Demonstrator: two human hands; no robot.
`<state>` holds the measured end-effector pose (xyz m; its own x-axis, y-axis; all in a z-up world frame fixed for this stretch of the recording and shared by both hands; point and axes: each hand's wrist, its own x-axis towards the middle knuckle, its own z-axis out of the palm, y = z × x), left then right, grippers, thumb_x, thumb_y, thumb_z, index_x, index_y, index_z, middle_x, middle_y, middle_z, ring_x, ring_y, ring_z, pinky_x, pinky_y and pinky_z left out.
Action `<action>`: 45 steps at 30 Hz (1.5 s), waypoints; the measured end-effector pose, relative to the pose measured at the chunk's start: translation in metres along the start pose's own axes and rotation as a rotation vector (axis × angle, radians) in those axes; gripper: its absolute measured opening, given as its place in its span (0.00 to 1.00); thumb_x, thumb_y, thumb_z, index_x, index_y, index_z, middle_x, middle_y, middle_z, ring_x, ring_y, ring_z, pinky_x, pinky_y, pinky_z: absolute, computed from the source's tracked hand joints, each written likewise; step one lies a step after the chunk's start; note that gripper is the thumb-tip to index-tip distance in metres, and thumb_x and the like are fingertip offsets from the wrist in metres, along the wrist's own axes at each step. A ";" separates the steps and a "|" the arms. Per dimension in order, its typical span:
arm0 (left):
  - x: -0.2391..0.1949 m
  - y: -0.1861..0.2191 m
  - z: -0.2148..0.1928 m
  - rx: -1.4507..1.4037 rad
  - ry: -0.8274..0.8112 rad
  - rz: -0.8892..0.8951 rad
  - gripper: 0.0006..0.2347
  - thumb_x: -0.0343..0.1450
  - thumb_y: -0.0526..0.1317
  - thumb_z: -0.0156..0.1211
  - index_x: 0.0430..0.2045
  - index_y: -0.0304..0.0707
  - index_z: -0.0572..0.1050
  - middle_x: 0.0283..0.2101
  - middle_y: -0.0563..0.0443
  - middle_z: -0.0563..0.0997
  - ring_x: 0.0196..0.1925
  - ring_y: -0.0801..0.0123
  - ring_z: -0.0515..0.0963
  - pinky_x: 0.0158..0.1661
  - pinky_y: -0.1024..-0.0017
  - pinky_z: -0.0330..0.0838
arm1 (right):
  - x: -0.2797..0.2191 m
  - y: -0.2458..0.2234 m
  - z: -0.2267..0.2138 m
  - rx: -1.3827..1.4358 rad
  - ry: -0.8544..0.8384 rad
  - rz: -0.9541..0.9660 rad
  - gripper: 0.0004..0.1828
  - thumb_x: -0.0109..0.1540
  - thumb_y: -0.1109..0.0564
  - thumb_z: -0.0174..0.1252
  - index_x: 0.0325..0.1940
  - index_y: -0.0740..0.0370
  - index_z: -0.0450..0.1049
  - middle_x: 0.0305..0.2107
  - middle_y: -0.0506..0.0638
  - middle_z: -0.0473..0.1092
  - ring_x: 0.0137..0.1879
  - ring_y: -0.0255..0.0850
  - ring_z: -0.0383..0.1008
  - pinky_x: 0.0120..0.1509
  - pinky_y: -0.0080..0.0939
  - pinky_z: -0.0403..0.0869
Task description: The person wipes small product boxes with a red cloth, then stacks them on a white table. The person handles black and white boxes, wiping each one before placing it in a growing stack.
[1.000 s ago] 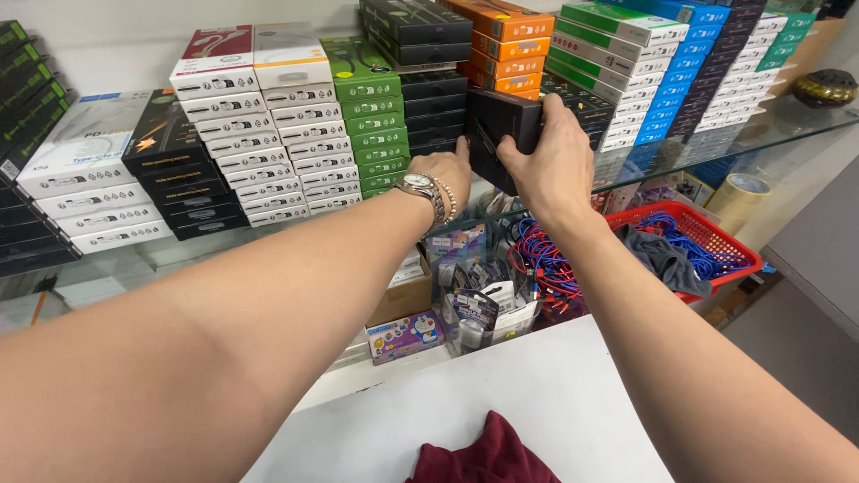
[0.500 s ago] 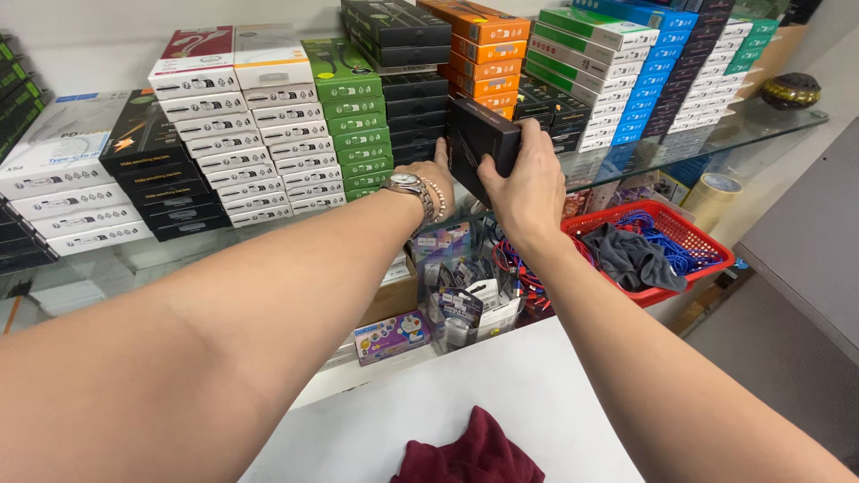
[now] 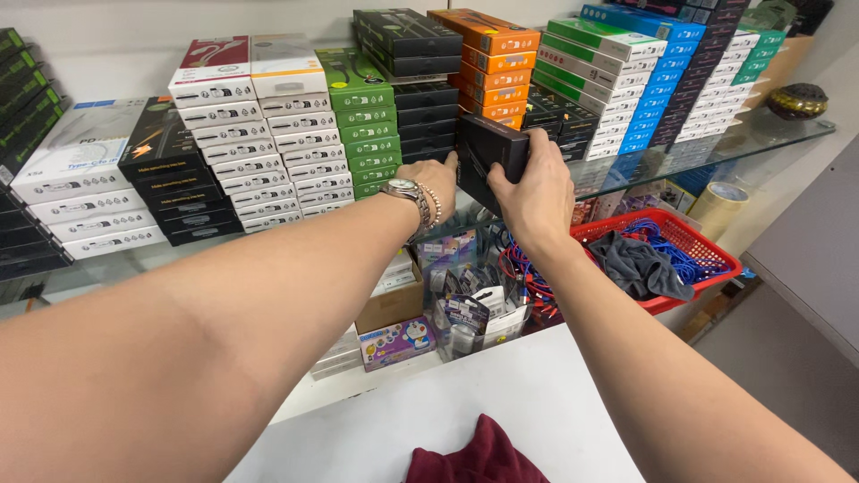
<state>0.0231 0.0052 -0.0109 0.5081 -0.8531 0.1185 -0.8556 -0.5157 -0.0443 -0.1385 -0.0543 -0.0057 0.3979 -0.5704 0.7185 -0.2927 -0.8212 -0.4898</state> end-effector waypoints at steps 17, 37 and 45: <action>0.023 -0.001 -0.002 -0.007 0.196 0.135 0.25 0.65 0.33 0.61 0.59 0.35 0.66 0.43 0.39 0.83 0.48 0.50 0.84 0.45 0.55 0.78 | -0.029 0.014 -0.027 0.098 0.069 -0.057 0.22 0.58 0.54 0.64 0.52 0.65 0.68 0.39 0.62 0.74 0.44 0.57 0.78 0.50 0.53 0.74; 0.022 0.001 0.008 0.255 -0.100 -0.005 0.45 0.68 0.40 0.62 0.77 0.45 0.35 0.52 0.40 0.83 0.49 0.55 0.85 0.44 0.52 0.80 | 0.013 0.016 -0.005 0.018 0.011 -0.078 0.22 0.58 0.52 0.67 0.47 0.67 0.68 0.41 0.62 0.72 0.47 0.61 0.74 0.50 0.59 0.71; 0.004 0.004 0.017 0.300 -0.208 -0.119 0.42 0.72 0.43 0.57 0.77 0.45 0.32 0.51 0.42 0.84 0.45 0.56 0.87 0.44 0.51 0.79 | 0.053 -0.002 0.001 -0.094 -0.076 -0.080 0.26 0.55 0.49 0.70 0.49 0.66 0.71 0.42 0.64 0.73 0.50 0.62 0.74 0.54 0.59 0.72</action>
<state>0.0236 -0.0014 -0.0274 0.6378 -0.7677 -0.0625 -0.7381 -0.5860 -0.3343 -0.1158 -0.0830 0.0325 0.4865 -0.5059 0.7123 -0.3364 -0.8609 -0.3817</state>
